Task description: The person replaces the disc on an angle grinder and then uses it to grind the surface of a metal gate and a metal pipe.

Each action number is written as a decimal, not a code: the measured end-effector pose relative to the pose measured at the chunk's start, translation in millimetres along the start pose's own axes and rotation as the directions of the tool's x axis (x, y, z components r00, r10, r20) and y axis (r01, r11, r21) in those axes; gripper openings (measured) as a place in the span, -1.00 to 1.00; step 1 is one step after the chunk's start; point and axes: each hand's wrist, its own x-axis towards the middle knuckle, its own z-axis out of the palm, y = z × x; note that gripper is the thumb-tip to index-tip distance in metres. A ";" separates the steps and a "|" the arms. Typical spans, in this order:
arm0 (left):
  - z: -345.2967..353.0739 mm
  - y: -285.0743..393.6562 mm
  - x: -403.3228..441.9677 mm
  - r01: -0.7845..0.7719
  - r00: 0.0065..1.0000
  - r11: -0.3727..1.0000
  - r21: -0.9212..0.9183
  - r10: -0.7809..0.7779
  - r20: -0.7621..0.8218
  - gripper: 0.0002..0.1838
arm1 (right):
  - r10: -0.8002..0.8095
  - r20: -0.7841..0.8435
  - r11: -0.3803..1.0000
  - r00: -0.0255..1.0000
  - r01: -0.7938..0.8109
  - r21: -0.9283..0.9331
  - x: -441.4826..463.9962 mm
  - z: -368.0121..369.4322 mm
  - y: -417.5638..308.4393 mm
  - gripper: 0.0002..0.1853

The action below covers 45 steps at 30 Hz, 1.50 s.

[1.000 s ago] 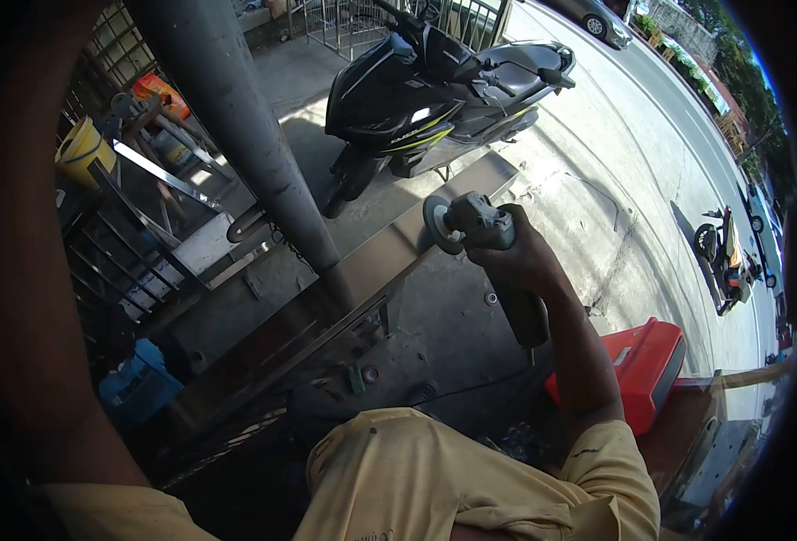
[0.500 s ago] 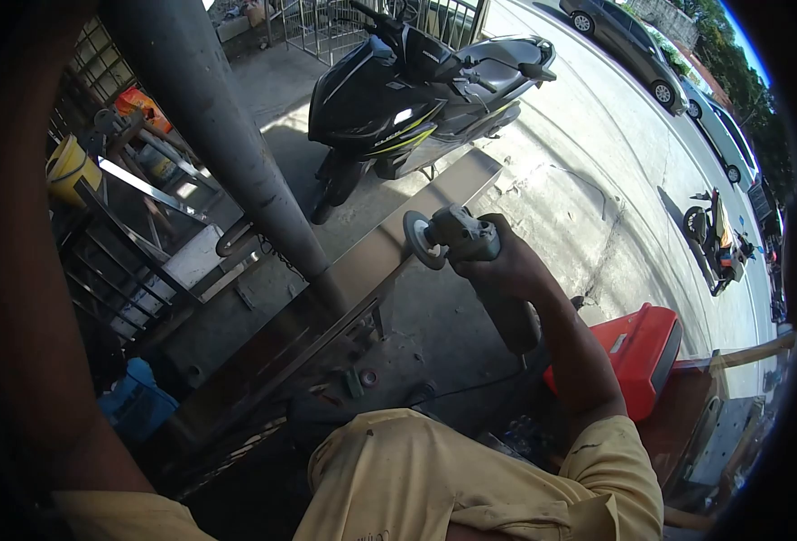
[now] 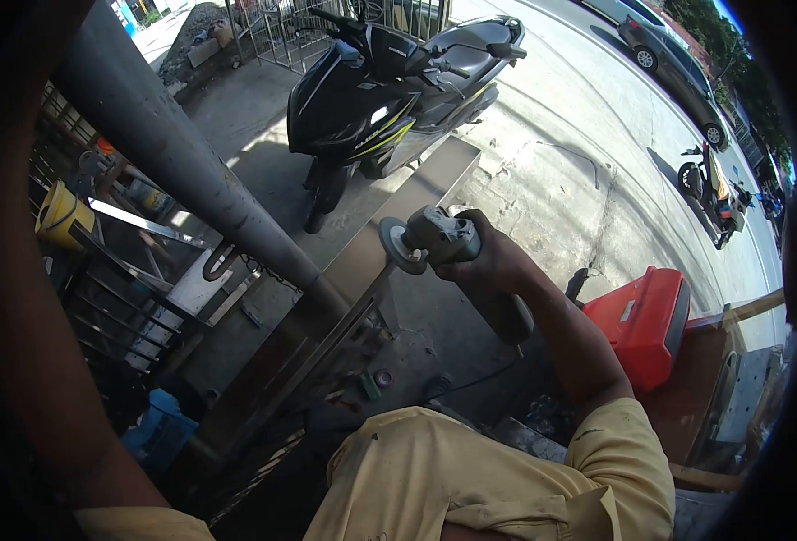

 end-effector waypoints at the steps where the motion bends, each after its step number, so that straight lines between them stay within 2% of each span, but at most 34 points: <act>1: 1.0 -2.2 1.8 -0.004 1.000 1.000 0.001 0.004 0.005 -0.82 | 0.036 -0.012 0.999 0.999 -0.036 0.024 2.0 -2.3 -0.4 0.01; 3: 0.3 -7.8 3.6 -0.020 1.000 1.000 0.006 0.020 0.019 -0.81 | 0.061 -0.082 0.998 0.995 -0.061 0.007 11.9 -7.6 8.1 0.01; 6: -4.8 -15.1 7.1 -0.059 0.997 0.998 0.024 0.058 0.043 -0.80 | 0.079 -0.063 0.997 0.995 -0.078 0.020 3.7 -5.4 -3.9 0.02; 10: -10.0 -19.5 12.9 -0.125 0.987 0.991 0.038 0.120 0.108 -0.78 | -0.061 0.003 0.982 0.998 0.059 0.178 -21.9 25.6 10.9 0.05; 11: -15.5 -19.0 13.6 -0.149 0.981 0.987 0.058 0.140 0.132 -0.78 | 0.017 0.011 0.980 1.000 -0.019 0.201 -34.9 30.9 10.0 0.08; 15: -31.0 -14.5 16.3 -0.242 0.948 0.965 0.101 0.213 0.237 -0.76 | 0.091 -0.075 0.894 0.993 -0.048 0.445 -74.0 71.8 58.2 0.14; 18: -35.2 -27.9 16.7 -0.296 0.926 0.947 0.126 0.252 0.280 -0.74 | 0.203 -0.067 0.738 0.977 -0.108 0.667 -96.3 104.0 88.3 0.17; 19: -34.3 -36.6 13.6 -0.294 0.920 0.952 0.088 0.257 0.295 -0.76 | 0.230 -0.087 0.732 0.969 -0.113 0.672 -101.8 117.2 94.7 0.18; 23: -20.1 -113.1 -4.0 -0.060 0.912 0.995 -0.080 0.087 0.401 -0.75 | 0.306 -0.205 0.736 0.930 -0.094 0.671 -117.1 170.2 102.6 0.17; 24: -15.7 -121.0 -4.6 -0.006 0.907 0.995 -0.095 0.046 0.418 -0.72 | 0.315 -0.240 0.748 0.918 -0.084 0.659 -117.4 183.6 99.5 0.16; 25: -12.6 -129.0 -6.1 0.038 0.902 0.993 -0.108 0.012 0.432 -0.69 | 0.374 -0.274 0.792 0.886 -0.151 0.591 -116.3 198.9 95.2 0.11; 28: -9.2 -123.6 -5.7 0.150 0.904 0.980 -0.132 -0.082 0.420 -0.71 | 0.436 -0.304 0.701 0.847 -0.108 0.705 -106.0 229.4 84.1 0.12; 30: -6.1 -123.7 -3.2 0.212 0.905 0.966 -0.147 -0.137 0.402 -0.70 | 0.445 -0.377 0.716 0.812 -0.069 0.695 -94.1 248.7 76.8 0.11; 33: -3.2 -117.5 -2.6 0.192 0.915 0.974 -0.125 -0.131 0.382 -0.70 | 0.425 -0.441 0.751 0.790 -0.037 0.659 -79.4 267.3 63.1 0.11; 39: -7.8 -105.4 1.2 0.101 0.928 0.995 0.005 -0.096 0.361 -0.68 | 0.470 -0.408 0.708 0.783 -0.059 0.703 -77.0 264.5 38.4 0.09; 41: -19.5 -90.9 4.3 -0.057 0.941 0.995 0.086 0.025 0.337 -0.68 | 0.476 -0.416 0.731 0.775 -0.085 0.677 -77.5 265.3 36.0 0.08; 45: 7.7 -190.2 -5.8 -0.110 0.961 0.992 -0.059 0.121 0.249 -0.69 | 0.486 -0.420 0.736 0.766 -0.100 0.670 -72.3 263.6 37.6 0.08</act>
